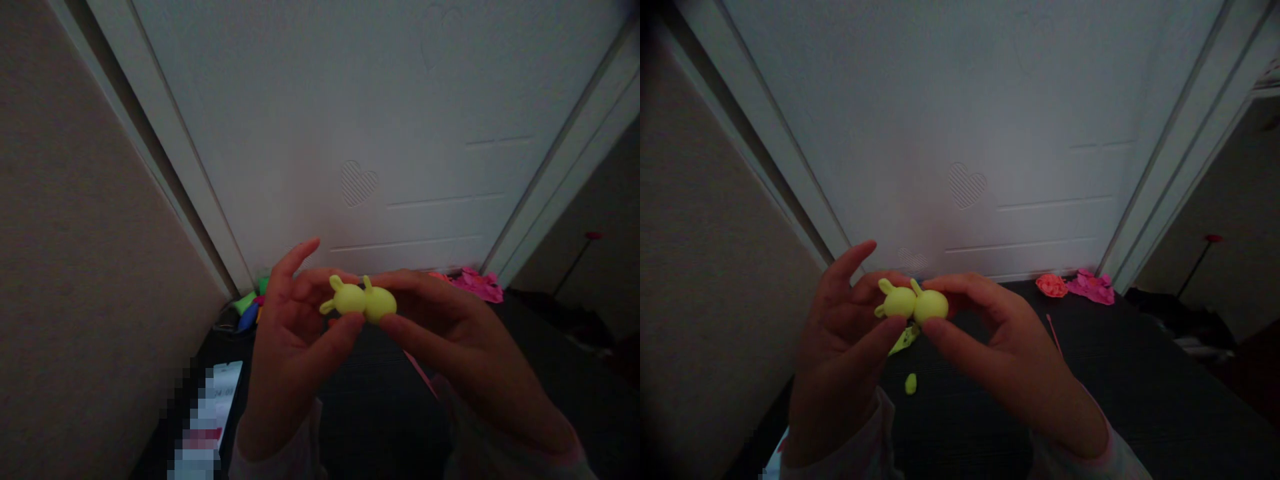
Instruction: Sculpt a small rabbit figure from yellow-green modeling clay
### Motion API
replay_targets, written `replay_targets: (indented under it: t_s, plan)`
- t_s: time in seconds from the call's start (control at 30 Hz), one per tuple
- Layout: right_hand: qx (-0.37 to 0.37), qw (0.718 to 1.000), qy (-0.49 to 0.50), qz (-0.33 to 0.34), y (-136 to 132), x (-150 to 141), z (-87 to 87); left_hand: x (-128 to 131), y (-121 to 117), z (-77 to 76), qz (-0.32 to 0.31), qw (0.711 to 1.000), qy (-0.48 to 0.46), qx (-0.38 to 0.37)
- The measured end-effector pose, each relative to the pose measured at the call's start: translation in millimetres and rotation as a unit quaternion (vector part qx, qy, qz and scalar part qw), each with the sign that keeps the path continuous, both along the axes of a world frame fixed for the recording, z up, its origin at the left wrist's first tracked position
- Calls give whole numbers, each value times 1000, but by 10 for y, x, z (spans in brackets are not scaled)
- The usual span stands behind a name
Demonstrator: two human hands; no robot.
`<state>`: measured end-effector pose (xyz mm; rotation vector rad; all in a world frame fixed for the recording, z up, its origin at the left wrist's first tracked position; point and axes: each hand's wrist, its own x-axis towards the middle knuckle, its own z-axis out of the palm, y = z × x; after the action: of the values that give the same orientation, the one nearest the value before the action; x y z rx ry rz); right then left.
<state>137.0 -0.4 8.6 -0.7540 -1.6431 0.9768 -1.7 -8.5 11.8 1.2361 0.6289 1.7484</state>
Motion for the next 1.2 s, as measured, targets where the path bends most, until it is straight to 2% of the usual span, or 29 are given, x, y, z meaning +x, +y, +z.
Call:
replay_targets:
  t_s: [0.37, 0.6, 0.83, 0.97, 1.2]
  plan:
    - [33, 998, -40, -29, -20, 9, 30, 9, 16, 3, 4, 1000, 3, -4]
    - [21, 999, -20, -16, -14, 3, 23, 5, 17, 0, 8, 1000, 13, 2]
    - [19, 1000, -2, -12, -23, 0, 28, 3, 7, -12, -18, 1000, -1, 5]
    - [19, 1000, 9, -17, -18, -4, 11, -11, 20, -29, 2, 1000, -9, 1]
    - [34, 999, 21, -36, 12, -30, -9, -44, 61, -49, 22, 999, 39, -26]
